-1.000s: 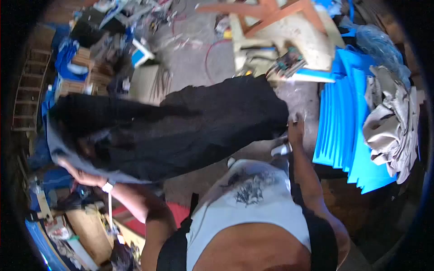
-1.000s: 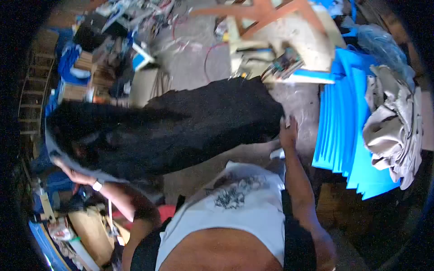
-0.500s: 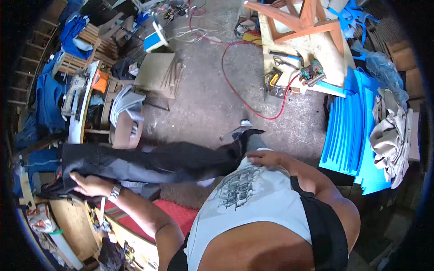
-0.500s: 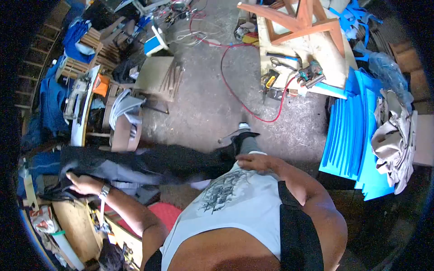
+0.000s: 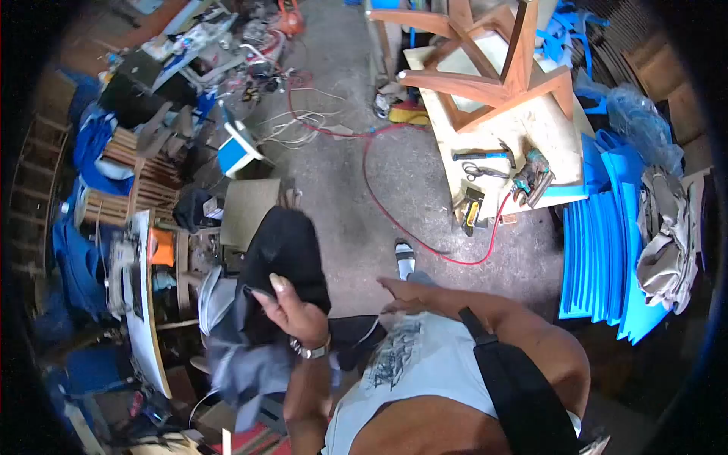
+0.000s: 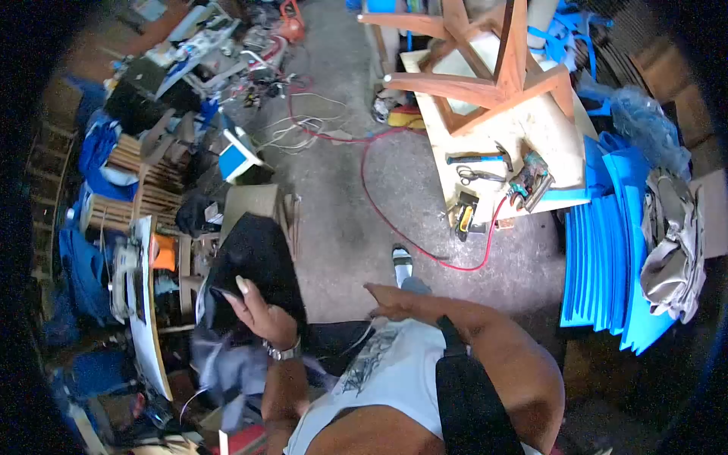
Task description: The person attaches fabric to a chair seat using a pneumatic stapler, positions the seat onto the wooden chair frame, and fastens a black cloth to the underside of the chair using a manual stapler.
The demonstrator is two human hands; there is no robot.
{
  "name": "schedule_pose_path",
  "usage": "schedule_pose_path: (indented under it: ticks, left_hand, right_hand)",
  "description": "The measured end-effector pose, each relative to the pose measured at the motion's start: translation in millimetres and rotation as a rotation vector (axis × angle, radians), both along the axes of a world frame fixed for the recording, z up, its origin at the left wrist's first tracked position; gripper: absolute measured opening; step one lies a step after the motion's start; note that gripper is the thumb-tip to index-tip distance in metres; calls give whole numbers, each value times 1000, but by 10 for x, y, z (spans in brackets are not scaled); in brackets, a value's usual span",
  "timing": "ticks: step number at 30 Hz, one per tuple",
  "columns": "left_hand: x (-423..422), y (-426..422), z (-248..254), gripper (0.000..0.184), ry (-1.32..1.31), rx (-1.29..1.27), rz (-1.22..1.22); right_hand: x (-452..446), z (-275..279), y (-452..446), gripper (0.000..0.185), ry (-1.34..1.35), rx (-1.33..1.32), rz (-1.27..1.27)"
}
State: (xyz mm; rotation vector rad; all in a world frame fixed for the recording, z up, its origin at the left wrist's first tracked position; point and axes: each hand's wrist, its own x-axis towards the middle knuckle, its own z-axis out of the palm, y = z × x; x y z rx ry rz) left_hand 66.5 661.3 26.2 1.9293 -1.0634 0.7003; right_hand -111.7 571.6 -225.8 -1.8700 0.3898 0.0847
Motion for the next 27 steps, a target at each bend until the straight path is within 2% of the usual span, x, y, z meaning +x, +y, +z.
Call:
schedule_pose_path:
  ticks: [3, 4, 5, 6, 7, 8, 9, 10, 11, 12, 13, 14, 15, 17, 18, 19, 20, 21, 22, 23, 24, 25, 26, 27]
  left_hand:
    - [-21, -653, 393, 34, 327, -112, 45]
    - [102, -836, 604, 37, 504, -278, 32]
    - [250, -1030, 845, 42, 671, -554, -8]
    - [405, -1198, 1081, 49, 719, -802, -28]
    - [596, -1302, 1219, 50, 568, -861, 19]
    - [787, -1410, 1358, 52, 412, -910, 77]
    - [979, -1520, 1497, 54, 259, -948, 144]
    - [1216, -1563, 1646, 56, 318, -1037, 60]
    - [1305, -1685, 1765, 58, 240, -1003, 133]
    - [1857, -1522, 1712, 58, 281, -1025, -17]
    - [1856, -1668, 1817, 61, 197, -992, 169]
    - [2087, -1668, 1794, 62, 252, -1008, 133]
    - [2408, -1592, 1747, 64, 306, -1024, 98]
    - [2962, -1556, 1515, 68, 436, -1002, 88]
    - [3063, -1678, 1405, 69, 571, -1004, 47]
    - [3206, -1782, 1216, 69, 868, -987, -214]
    - [3345, -1879, 942, 67, 1111, -817, -142]
    - [3560, -1859, 230, 56, 344, -205, -73]
    - [3361, -2138, 175, 47, 509, -116, -250]
    - [3162, -2423, 120, 39, 694, -14, -405]
    - [2963, -2706, 62, 34, 871, 98, -520]
    - [3172, -2764, -233, 31, 385, 345, -644]
    - [3381, -2822, -525, 32, -127, 425, -727]
    - [3375, -3009, -376, 43, -229, 314, -821]
  right_hand:
    - [741, 110, -650, 113, 5, -125, -20]
    - [946, 103, -821, 113, -16, -181, -31]
    - [1126, 186, -1006, 113, -14, -185, -26]
    - [1291, 291, -1191, 107, -26, -213, 23]
    - [1462, 366, -1372, 101, -39, -242, 68]
    - [1676, 270, -1536, 88, -203, -220, 202]
    - [1747, 590, -1609, 63, -234, -172, 157]
    - [1927, 411, -1632, 52, -252, -135, 201]
    - [2069, 225, -1660, 41, -267, -96, 246]
    - [2116, 255, -1736, 41, -262, -95, 230]
    - [2159, 376, -1826, 33, -63, -215, 231]
    - [2220, 439, -1939, 26, 139, -334, 231]
    - [2181, 368, -2081, 23, 7, -65, -55]
    - [2104, 452, -2399, 25, -1, -46, -397]
    - [2140, 508, -2592, 31, 20, -15, -468]
    - [2198, 578, -2761, 39, 44, 11, -536]
    - [2331, 676, -2842, 39, 55, 0, -550]
    - [2533, 813, -2940, 44, -240, -32, -636]
    - [2744, 982, -3034, 50, -543, -70, -723]
    - [2922, 1191, -3144, 50, -540, -100, -759]
    - [3074, 1422, -3243, 49, -642, 139, -695]
    - [3181, 1638, -3320, 48, -740, 381, -617]
    - [3219, 1860, -3386, 48, -739, 361, -647]
    - [3220, 2063, -3461, 43, -660, 250, -609]
